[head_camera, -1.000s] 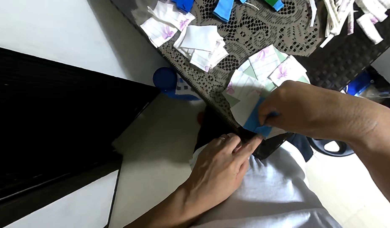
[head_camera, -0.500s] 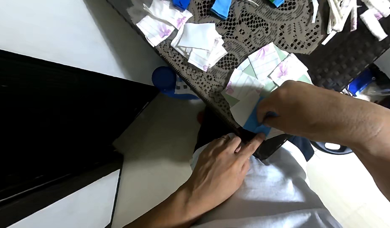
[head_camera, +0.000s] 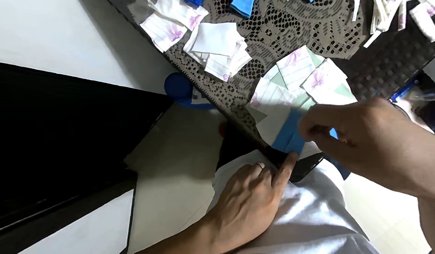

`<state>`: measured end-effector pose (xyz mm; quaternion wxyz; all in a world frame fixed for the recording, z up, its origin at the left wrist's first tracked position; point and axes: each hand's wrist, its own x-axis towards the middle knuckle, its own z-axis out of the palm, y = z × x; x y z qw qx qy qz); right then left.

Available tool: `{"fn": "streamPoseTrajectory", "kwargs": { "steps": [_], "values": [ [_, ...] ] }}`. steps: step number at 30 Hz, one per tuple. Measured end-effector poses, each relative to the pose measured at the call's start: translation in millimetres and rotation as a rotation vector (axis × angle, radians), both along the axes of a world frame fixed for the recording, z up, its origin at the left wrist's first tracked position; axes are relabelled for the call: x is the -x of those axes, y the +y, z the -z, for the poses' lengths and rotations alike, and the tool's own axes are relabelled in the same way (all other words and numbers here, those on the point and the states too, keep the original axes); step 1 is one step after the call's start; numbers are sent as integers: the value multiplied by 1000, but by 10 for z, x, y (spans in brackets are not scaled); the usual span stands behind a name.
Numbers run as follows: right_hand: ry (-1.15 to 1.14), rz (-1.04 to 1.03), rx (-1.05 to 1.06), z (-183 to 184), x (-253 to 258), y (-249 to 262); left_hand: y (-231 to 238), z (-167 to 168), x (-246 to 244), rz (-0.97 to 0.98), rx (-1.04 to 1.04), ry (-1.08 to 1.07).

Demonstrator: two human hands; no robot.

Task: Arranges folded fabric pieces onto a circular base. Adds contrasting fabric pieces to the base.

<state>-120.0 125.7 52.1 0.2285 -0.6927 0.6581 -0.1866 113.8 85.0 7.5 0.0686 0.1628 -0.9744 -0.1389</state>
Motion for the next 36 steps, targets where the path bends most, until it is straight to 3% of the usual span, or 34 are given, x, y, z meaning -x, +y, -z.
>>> {"fn": "streamPoseTrajectory", "kwargs": {
  "steps": [3, 9, 16, 23, 28, 31, 36],
  "values": [
    [-76, -17, -86, 96, 57, -1, -15, 4, -8, -3, -19, 7],
    [-194, 90, 56, 25, 301, 198, -112, 56, -77, -108, -139, 195],
    [-62, 231, 349, 494, -243, 835, -163, 110, -48, -15, -185, 178],
    [178, 268, 456, 808, -466, 955, -154, 74, -33, 37, -84, 49],
    [-127, 397, 485, 832, -426, 1010, -250, 12, -47, -48, -297, 166],
    [-274, 507, 531, 831, -381, 1068, -245, 10, -32, -63, -251, 152],
    [-305, 629, 552, 927, -340, 1171, -195, 45, 15, -51, -139, 74]
  ]
}}
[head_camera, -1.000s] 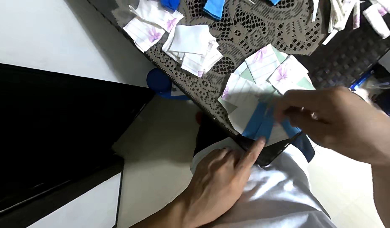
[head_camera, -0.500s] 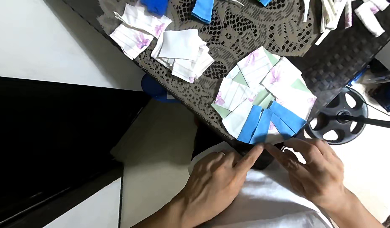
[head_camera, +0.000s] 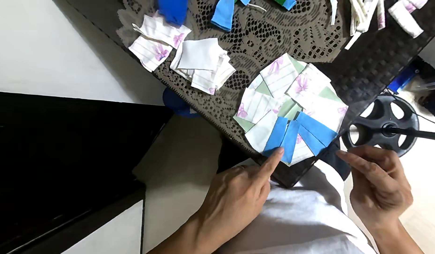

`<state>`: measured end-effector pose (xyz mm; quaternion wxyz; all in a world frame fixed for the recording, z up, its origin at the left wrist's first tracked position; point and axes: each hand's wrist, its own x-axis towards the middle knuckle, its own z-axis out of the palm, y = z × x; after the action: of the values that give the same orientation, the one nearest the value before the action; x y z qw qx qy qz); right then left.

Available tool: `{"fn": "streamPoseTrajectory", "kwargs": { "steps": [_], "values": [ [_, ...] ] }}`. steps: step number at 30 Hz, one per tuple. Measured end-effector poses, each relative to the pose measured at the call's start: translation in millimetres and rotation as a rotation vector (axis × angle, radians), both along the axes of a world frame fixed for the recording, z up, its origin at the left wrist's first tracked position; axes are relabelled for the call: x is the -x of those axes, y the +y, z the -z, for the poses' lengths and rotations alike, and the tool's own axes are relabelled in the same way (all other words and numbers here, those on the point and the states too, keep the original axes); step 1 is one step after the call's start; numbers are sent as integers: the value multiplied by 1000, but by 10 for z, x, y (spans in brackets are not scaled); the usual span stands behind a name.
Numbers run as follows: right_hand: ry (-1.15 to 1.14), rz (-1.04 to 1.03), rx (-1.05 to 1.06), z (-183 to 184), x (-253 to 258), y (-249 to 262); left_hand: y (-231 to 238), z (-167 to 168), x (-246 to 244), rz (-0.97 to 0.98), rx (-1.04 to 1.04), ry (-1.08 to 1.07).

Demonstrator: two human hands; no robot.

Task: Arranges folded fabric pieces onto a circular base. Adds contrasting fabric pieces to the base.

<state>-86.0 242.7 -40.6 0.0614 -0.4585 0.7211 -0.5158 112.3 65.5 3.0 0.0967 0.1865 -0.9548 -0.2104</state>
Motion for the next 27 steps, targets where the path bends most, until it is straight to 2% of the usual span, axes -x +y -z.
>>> {"fn": "streamPoseTrajectory", "kwargs": {
  "steps": [4, 8, 12, 17, 22, 25, 27],
  "values": [
    [-14, 42, 18, 27, -2, 58, -50, -106, 51, -34, -23, 97],
    [-32, 66, 31, 59, 29, 106, -152, -186, 266, -81, 101, 206],
    [-38, 93, 40, 90, 28, 125, -171, -128, 633, 71, 118, 109],
    [-11, 114, 49, 110, 47, 130, -107, 102, 1038, 86, 152, 8],
    [-19, 123, 44, 144, 88, 147, -119, 227, 1089, 96, 171, -43],
    [-22, 131, 55, 139, 115, 98, -129, 154, 1082, 82, 105, -55],
    [-28, 132, 67, 128, 138, 65, -132, 86, 1093, 1, 56, -20]
  ]
}}
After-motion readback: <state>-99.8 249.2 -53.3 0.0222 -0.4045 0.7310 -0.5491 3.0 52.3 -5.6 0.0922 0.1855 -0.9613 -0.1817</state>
